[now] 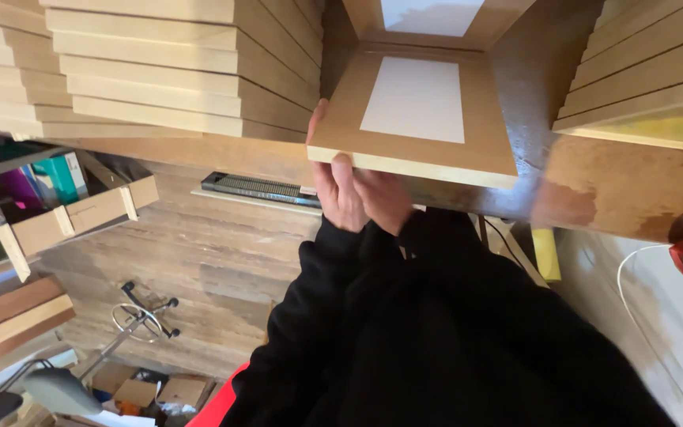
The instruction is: Sorting and organizing multiple stacks of framed artwork on a workbench.
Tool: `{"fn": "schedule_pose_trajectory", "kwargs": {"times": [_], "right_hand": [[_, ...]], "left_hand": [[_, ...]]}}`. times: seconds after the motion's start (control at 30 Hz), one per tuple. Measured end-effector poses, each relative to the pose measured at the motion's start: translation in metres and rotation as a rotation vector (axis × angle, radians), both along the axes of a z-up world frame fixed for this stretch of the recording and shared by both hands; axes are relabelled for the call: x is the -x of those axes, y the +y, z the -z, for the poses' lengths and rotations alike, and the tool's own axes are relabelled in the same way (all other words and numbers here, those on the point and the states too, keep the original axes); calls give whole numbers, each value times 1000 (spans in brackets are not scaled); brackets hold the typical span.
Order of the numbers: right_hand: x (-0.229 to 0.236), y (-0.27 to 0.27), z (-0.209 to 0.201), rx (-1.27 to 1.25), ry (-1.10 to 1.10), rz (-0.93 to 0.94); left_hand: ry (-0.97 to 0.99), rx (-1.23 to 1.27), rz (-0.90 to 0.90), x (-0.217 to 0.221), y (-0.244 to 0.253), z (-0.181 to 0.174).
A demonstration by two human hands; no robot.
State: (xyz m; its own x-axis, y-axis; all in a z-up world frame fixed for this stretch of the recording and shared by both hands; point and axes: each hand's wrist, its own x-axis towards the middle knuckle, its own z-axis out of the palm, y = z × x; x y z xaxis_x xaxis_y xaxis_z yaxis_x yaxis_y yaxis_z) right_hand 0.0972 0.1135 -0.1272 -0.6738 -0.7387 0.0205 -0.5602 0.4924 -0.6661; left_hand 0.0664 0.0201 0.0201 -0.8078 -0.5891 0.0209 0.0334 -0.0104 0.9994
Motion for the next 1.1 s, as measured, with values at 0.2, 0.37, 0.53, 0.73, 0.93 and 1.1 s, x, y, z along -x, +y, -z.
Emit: {"fn": "schedule_pose_trajectory", "kwargs": {"times": [0.2, 0.37, 0.53, 0.73, 0.93, 1.1], "right_hand": [[-6, -25, 45, 117, -136, 47], [6, 37, -2, 226, -715, 191], [26, 160, -41, 703, -1442, 855], [57, 175, -122, 780, -1347, 984], [36, 153, -138, 550, -1266, 833], [20, 157, -140, 571, -1275, 853]], "left_hand": [[-1, -75, 21, -2, 0, -4], [-48, -67, -3, -8, 5, -6], [-78, -67, -47, -9, 13, -13], [-70, -20, -153, -26, 33, -8], [-122, -114, -277, -55, 37, 6], [-74, -327, -289, -88, 40, 26]]}}
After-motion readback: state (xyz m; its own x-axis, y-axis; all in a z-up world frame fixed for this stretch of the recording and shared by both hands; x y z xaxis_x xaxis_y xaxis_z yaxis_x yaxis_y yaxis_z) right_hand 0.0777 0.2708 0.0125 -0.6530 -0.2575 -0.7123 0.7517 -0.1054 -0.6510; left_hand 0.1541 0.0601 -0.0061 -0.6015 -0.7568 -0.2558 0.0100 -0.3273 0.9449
